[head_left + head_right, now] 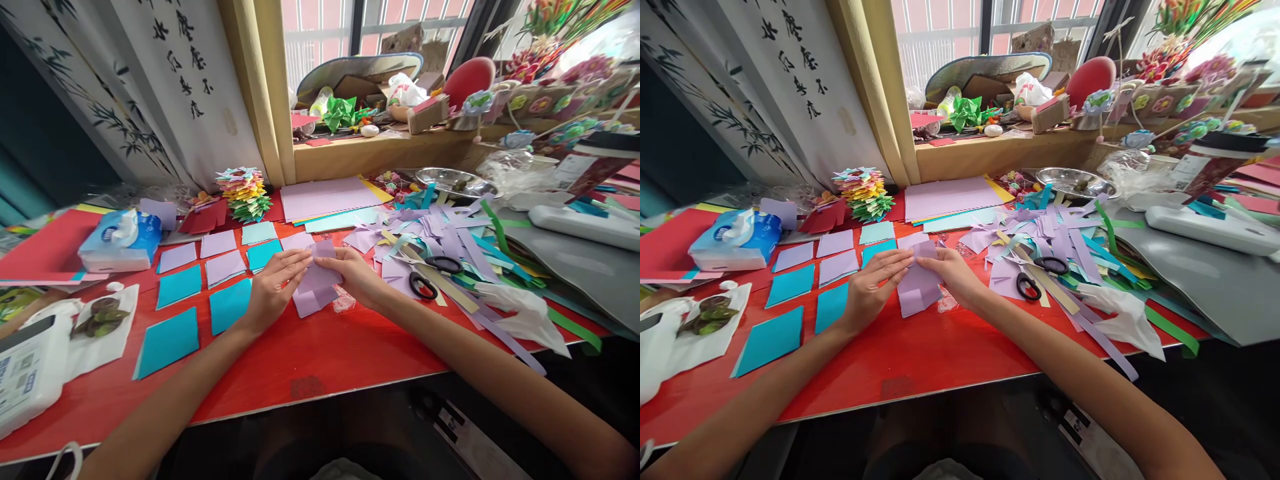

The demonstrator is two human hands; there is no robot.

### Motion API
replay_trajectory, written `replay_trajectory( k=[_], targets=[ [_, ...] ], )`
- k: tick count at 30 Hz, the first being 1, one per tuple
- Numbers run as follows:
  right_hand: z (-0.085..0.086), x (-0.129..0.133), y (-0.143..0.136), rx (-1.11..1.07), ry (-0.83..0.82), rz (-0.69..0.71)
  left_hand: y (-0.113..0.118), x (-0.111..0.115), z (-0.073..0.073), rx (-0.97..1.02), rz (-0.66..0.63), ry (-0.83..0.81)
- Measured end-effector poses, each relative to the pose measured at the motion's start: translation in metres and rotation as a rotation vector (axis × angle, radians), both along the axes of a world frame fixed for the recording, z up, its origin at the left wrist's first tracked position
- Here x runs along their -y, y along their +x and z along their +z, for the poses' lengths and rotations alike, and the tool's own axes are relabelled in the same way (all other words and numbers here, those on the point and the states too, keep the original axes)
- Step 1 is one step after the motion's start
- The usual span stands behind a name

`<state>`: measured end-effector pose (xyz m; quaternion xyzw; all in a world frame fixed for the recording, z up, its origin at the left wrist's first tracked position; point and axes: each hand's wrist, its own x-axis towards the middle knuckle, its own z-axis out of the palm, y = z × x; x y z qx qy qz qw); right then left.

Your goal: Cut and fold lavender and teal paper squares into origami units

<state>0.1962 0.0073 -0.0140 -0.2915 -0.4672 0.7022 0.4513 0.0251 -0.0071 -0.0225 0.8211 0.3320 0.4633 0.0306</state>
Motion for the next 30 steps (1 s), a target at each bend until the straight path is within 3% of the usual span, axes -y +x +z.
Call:
replay_trajectory(
  k=[6, 11, 16, 21, 30],
  targets=[
    [-0.001, 0.001, -0.002, 0.111, 0.087, -0.069, 0.004, 0.005, 0.005, -0.009, 0.031, -0.107],
    [-0.004, 0.000, -0.002, 0.288, 0.176, -0.152, 0.007, 0.004, 0.009, 0.197, 0.144, -0.372],
    [-0.009, -0.001, -0.003, 0.384, 0.283, -0.119, 0.005, -0.002, 0.006, 0.308, 0.120, -0.654],
    [-0.010, -0.002, -0.003, 0.477, 0.326, -0.105, 0.005, -0.002, 0.003, 0.336, 0.099, -0.670],
    [-0.008, 0.000, -0.001, 0.441, 0.268, -0.088, 0.004, -0.004, 0.002, 0.368, 0.074, -0.695]
  ],
)
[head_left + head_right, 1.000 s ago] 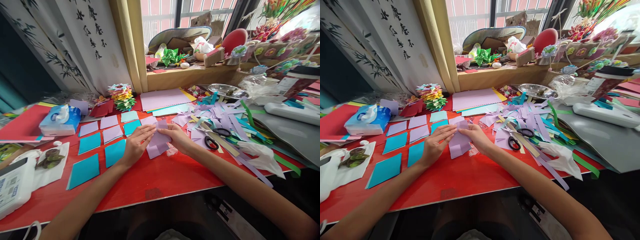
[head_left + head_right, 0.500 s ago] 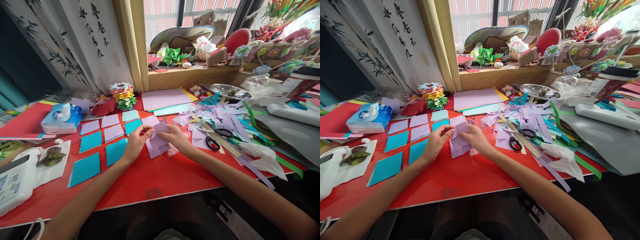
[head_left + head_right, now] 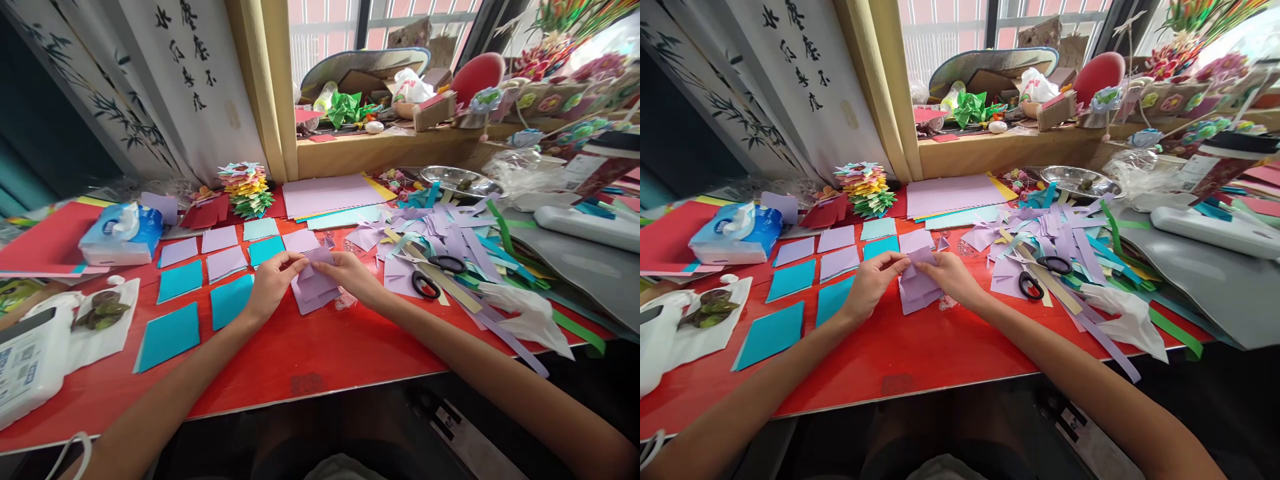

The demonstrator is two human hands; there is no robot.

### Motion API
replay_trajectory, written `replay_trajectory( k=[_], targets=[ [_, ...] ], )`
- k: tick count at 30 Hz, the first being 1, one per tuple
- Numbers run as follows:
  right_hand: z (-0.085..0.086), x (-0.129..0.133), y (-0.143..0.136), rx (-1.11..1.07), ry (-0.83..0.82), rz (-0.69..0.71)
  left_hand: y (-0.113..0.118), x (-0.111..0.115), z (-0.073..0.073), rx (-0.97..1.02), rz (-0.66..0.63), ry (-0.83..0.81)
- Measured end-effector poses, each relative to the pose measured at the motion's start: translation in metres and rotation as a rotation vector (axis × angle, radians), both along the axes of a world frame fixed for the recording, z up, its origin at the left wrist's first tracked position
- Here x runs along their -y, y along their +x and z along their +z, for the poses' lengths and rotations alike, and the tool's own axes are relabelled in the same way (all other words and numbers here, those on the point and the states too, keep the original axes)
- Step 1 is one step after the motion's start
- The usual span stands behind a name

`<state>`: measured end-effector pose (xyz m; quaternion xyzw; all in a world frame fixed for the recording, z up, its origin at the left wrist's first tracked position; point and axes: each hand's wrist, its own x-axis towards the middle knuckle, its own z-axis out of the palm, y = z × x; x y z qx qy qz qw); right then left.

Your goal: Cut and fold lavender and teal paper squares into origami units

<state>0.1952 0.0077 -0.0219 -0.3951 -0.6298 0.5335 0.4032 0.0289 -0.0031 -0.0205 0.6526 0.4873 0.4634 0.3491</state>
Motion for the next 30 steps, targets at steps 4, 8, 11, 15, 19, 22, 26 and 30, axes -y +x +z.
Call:
replay_trajectory(
  k=[4, 8, 11, 15, 19, 22, 26, 30],
  targets=[
    [-0.0010, -0.0008, -0.0004, -0.011, 0.010, 0.012, -0.0001, 0.0000, 0.0002, -0.018, 0.024, 0.007],
    [-0.0011, -0.0014, -0.0007, -0.012, 0.006, 0.023, -0.0002, 0.0004, 0.0004, -0.035, 0.027, 0.014],
    [-0.0008, -0.0013, -0.0007, -0.007, -0.010, 0.029, -0.0002, 0.0012, 0.0014, -0.051, 0.022, 0.018],
    [0.0010, 0.0004, -0.0008, -0.012, -0.059, 0.037, 0.0006, 0.0032, 0.0026, -0.081, 0.033, 0.041],
    [0.0015, 0.0009, -0.0008, -0.014, -0.063, 0.053, 0.0017, 0.0050, 0.0026, -0.085, 0.053, 0.064],
    [-0.0003, -0.0008, -0.0004, 0.032, -0.030, 0.042, 0.0022, 0.0050, 0.0024, -0.079, 0.053, 0.057],
    [-0.0010, -0.0024, 0.0000, 0.083, 0.005, 0.037, 0.0020, 0.0036, 0.0028, -0.038, 0.022, 0.022],
    [0.0007, -0.0018, -0.0005, 0.135, 0.017, 0.032, 0.0016, 0.0025, 0.0031, -0.007, -0.001, 0.011]
  ],
)
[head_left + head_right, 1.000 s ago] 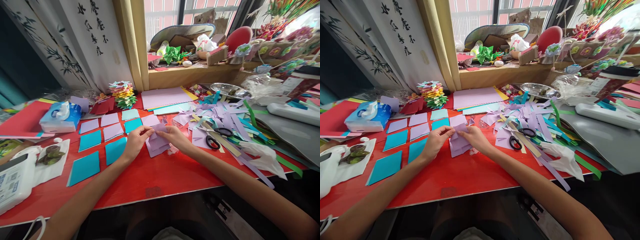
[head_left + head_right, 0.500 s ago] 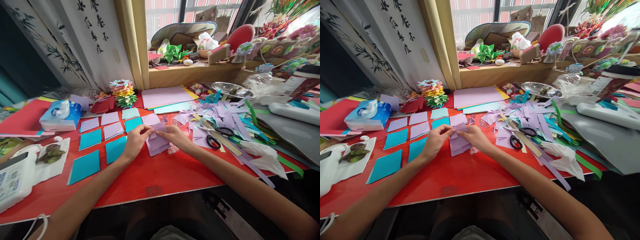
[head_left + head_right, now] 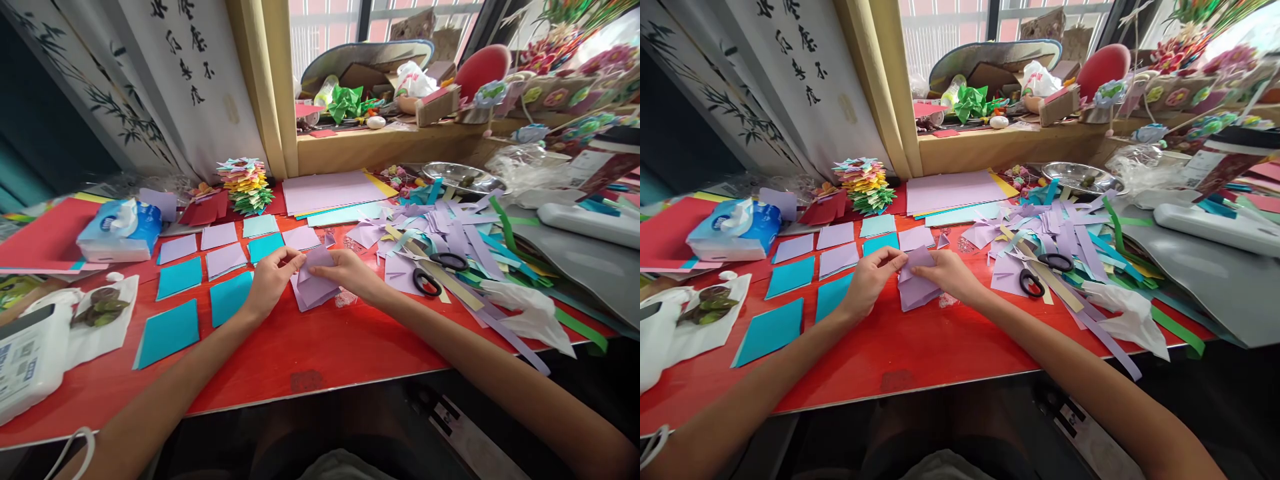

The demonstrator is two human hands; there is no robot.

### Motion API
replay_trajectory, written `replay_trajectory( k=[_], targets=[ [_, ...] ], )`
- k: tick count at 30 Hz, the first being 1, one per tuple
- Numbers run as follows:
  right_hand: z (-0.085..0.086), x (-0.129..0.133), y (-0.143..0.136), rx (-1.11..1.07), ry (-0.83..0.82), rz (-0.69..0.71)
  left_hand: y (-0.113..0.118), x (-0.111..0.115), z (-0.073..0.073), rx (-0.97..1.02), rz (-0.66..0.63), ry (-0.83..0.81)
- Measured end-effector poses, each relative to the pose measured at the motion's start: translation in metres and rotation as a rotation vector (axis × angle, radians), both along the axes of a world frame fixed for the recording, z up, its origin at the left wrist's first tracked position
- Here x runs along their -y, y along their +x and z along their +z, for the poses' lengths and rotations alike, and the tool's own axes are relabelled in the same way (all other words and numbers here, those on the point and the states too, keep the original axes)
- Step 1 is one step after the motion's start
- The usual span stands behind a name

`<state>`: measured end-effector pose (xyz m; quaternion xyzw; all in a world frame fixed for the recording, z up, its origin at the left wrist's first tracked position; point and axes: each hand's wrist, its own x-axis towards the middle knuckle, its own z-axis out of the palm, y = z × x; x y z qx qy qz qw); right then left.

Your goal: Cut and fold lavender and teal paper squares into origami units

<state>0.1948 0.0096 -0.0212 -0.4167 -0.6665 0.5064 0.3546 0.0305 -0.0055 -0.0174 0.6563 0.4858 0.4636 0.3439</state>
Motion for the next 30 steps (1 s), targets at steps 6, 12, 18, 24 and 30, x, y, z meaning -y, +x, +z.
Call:
replay_trajectory(
  k=[6, 12, 18, 24, 30],
  targets=[
    [0.0010, -0.0011, 0.0016, 0.017, 0.028, -0.012, 0.0012, 0.0001, 0.0009, -0.011, 0.001, 0.005],
    [0.0055, -0.0001, 0.0036, -0.025, 0.076, -0.094, -0.0003, -0.0008, 0.0004, -0.156, -0.040, -0.041],
    [0.0038, -0.0019, 0.0035, -0.007, 0.070, -0.122, -0.0017, -0.0024, 0.0008, -0.114, -0.058, -0.083],
    [0.0036, -0.0043, 0.0028, -0.027, 0.011, -0.134, -0.0028, -0.0048, -0.0012, -0.096, -0.079, -0.104],
    [0.0044, -0.0054, 0.0049, -0.048, -0.011, -0.120, -0.0021, -0.0038, -0.0002, -0.041, -0.101, -0.115]
  ],
)
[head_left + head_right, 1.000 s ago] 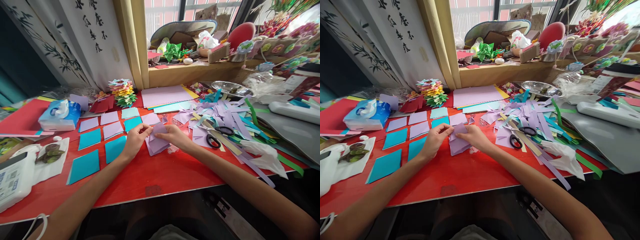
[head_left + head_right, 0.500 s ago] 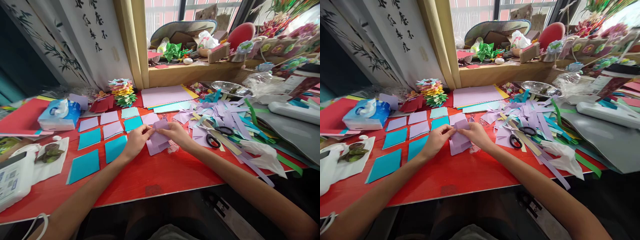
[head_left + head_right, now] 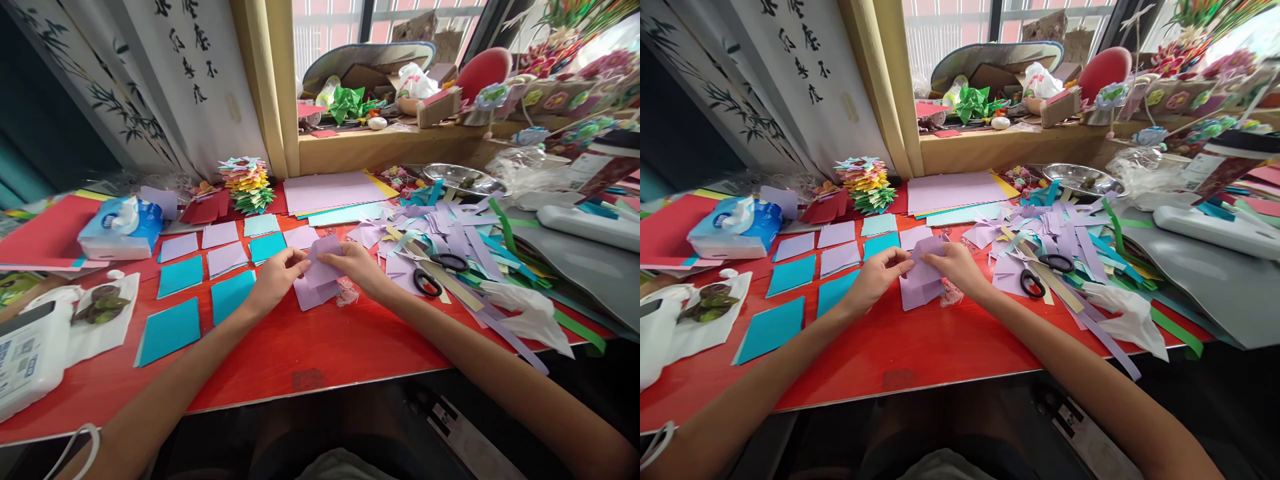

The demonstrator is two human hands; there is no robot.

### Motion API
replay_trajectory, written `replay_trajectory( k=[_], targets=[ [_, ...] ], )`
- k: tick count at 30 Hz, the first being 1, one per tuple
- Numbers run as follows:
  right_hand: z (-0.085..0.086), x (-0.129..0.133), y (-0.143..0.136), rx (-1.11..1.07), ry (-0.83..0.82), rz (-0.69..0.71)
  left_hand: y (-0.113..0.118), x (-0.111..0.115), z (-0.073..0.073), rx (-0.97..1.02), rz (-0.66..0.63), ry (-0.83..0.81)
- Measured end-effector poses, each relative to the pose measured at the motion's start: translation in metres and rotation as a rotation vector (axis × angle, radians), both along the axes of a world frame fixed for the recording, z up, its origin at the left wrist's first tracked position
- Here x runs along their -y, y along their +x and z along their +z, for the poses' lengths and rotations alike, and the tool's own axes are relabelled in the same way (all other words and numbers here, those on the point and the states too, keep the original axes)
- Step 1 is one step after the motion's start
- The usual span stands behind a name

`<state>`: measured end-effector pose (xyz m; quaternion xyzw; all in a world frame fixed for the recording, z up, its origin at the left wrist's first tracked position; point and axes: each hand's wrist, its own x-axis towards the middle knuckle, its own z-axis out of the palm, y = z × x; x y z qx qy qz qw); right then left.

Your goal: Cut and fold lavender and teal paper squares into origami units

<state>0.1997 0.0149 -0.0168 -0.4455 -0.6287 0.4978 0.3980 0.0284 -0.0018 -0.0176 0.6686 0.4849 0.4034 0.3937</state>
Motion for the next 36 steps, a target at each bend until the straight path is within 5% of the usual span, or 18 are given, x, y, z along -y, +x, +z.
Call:
replay_trajectory(
  k=[6, 13, 22, 28, 36],
  targets=[
    [-0.0057, -0.0016, -0.0005, 0.137, 0.044, 0.150, -0.0001, 0.0019, 0.0031, 0.003, 0.029, 0.027],
    [0.0001, 0.0073, 0.0005, 0.133, 0.317, 0.011, -0.0013, 0.0015, 0.0061, 0.195, 0.035, -0.036],
    [0.0004, 0.0069, 0.0031, 0.226, 0.519, 0.146, -0.0054, -0.0015, 0.0094, 0.286, 0.006, -0.131],
    [0.0011, 0.0064, 0.0006, 0.048, 0.308, 0.158, -0.0073, -0.0040, 0.0074, 0.169, -0.004, -0.110],
    [0.0036, 0.0046, -0.0010, -0.254, -0.211, 0.226, -0.0081, -0.0069, 0.0029, 0.038, 0.047, 0.009]
  ],
)
